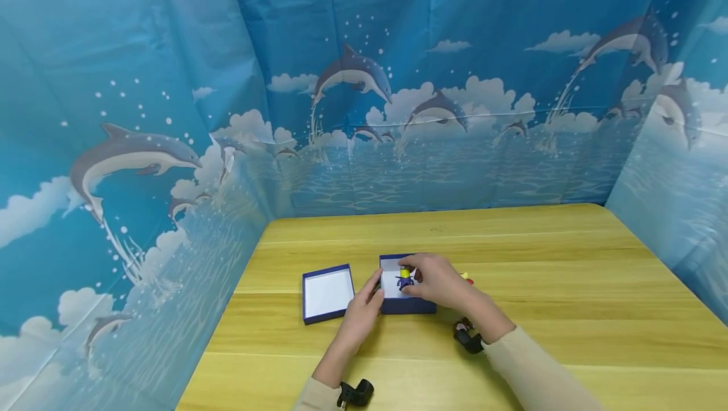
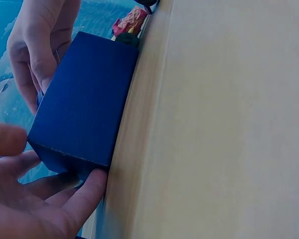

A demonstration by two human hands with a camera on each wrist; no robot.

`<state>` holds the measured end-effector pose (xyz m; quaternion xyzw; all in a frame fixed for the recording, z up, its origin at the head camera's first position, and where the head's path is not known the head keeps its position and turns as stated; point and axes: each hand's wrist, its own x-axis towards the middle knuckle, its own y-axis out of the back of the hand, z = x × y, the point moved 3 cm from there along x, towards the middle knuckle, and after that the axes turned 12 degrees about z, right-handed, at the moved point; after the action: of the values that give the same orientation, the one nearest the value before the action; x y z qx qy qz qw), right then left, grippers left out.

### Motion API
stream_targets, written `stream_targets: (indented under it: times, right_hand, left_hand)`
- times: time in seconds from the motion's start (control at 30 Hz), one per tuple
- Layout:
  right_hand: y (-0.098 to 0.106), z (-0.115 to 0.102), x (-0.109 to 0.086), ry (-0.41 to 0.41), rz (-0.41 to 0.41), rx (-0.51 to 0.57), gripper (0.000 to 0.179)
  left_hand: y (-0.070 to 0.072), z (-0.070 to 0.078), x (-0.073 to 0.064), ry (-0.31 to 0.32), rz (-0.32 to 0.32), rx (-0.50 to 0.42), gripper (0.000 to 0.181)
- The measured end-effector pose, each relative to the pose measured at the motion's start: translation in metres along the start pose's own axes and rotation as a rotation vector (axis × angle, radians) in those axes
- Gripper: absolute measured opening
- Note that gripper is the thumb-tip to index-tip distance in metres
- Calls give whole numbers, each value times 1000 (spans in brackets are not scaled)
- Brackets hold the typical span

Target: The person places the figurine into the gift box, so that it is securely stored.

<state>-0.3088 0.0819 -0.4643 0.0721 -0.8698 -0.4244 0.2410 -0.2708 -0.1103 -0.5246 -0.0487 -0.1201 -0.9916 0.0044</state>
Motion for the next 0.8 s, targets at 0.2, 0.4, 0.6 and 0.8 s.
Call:
stream_targets:
  times: [0.2, 0.4, 0.6, 0.8]
  right_hand:
    - [-12, -3, 9, -9, -43, -4, 55]
    - [-20, -4, 18, 8, -104, 11, 51]
    - [-27, -3, 24, 25, -149, 30, 51]
    - [-32, -4, 27, 37, -171, 14, 48]
  left_hand:
    - [2, -1, 0, 29, 9, -10, 48]
    - [2, -1, 1, 26, 3, -9, 49]
    - [1, -2, 1, 19, -6, -15, 49]
    - [0, 0, 1, 7, -9, -29, 49]
